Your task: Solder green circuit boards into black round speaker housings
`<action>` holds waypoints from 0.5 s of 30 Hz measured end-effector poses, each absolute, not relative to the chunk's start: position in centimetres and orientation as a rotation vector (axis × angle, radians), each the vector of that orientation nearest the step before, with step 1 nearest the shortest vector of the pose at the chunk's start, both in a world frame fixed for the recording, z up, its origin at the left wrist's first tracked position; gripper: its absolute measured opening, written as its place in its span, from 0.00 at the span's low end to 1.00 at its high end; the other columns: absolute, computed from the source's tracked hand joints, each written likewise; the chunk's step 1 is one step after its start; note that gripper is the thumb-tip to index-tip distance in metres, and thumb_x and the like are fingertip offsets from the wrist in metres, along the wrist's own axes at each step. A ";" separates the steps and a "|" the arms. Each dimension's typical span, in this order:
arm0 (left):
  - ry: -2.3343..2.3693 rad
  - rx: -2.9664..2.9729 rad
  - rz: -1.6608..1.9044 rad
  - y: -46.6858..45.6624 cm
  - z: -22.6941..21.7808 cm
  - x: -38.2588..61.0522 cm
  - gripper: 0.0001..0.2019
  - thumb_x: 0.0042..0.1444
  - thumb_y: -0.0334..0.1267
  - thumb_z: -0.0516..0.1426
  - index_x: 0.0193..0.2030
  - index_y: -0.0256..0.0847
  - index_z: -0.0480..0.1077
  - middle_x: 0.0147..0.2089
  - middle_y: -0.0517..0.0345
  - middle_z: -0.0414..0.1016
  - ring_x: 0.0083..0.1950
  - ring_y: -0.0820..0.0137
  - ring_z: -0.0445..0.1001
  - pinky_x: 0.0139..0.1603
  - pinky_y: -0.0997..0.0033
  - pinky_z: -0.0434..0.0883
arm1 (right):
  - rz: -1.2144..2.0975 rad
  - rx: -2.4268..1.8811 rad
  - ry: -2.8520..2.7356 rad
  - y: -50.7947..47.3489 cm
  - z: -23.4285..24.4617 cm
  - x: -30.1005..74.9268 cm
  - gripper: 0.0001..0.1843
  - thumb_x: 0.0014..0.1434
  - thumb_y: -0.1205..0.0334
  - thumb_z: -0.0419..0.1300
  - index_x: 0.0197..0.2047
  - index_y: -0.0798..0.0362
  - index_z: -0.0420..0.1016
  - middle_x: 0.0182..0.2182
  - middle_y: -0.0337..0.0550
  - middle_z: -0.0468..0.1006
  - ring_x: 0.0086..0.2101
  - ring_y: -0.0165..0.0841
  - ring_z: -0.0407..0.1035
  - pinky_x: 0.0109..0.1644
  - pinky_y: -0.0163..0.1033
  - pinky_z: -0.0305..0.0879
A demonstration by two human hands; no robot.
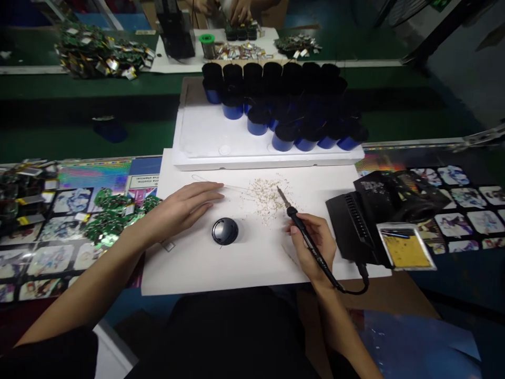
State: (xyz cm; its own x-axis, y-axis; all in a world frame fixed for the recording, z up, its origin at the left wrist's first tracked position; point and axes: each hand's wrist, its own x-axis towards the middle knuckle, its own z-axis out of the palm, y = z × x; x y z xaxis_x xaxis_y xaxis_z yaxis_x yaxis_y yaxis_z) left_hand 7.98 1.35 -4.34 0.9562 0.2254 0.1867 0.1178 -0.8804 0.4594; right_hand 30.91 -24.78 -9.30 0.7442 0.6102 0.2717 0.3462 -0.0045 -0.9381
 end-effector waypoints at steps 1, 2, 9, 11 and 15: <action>0.189 2.567 0.294 1.1 -3.7 7.8 0.17 0.76 0.35 0.51 0.64 0.45 0.75 0.70 0.49 0.76 0.71 0.58 0.75 0.72 0.51 0.75 | 0.199 -1.638 -0.795 -24.7 -9.2 30.7 0.16 0.64 0.57 0.73 0.52 0.51 0.78 0.36 0.42 0.85 0.32 0.34 0.82 0.39 0.39 0.81; 0.127 2.480 0.243 0.9 -3.0 7.7 0.17 0.75 0.33 0.52 0.64 0.47 0.75 0.69 0.51 0.77 0.70 0.60 0.76 0.71 0.56 0.75 | 0.156 -1.657 -0.798 -24.6 -9.0 30.4 0.17 0.63 0.58 0.73 0.52 0.51 0.78 0.35 0.41 0.84 0.32 0.34 0.82 0.39 0.39 0.81; -0.028 2.199 -0.054 -1.0 -2.2 7.7 0.29 0.64 0.33 0.64 0.71 0.47 0.66 0.77 0.43 0.62 0.78 0.54 0.65 0.75 0.57 0.69 | 0.214 -1.421 -0.876 -22.6 -8.0 27.4 0.15 0.70 0.58 0.68 0.57 0.47 0.74 0.42 0.42 0.87 0.27 0.33 0.82 0.27 0.38 0.78; 0.004 2.200 -0.001 -1.4 -2.7 8.0 0.30 0.65 0.37 0.66 0.72 0.46 0.64 0.75 0.41 0.64 0.76 0.55 0.66 0.74 0.57 0.69 | 0.287 -1.364 -0.942 -22.3 -8.4 26.7 0.17 0.75 0.52 0.62 0.62 0.46 0.73 0.45 0.46 0.89 0.27 0.36 0.83 0.24 0.39 0.77; 0.045 2.249 0.057 -0.5 -1.8 7.7 0.27 0.69 0.41 0.64 0.71 0.45 0.65 0.71 0.43 0.69 0.72 0.57 0.70 0.71 0.60 0.70 | 0.227 -1.347 -1.065 -21.9 -9.4 26.2 0.15 0.77 0.53 0.57 0.60 0.47 0.77 0.43 0.47 0.90 0.29 0.37 0.84 0.27 0.41 0.79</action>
State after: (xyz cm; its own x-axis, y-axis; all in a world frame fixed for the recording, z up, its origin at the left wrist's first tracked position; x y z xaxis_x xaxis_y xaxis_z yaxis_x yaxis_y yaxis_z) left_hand 7.71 -0.50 -1.79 0.9983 0.0527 0.0259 0.0129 -0.6273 0.7787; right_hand 26.21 -21.91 -9.44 0.5412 0.6843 0.4887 0.4254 0.2786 -0.8611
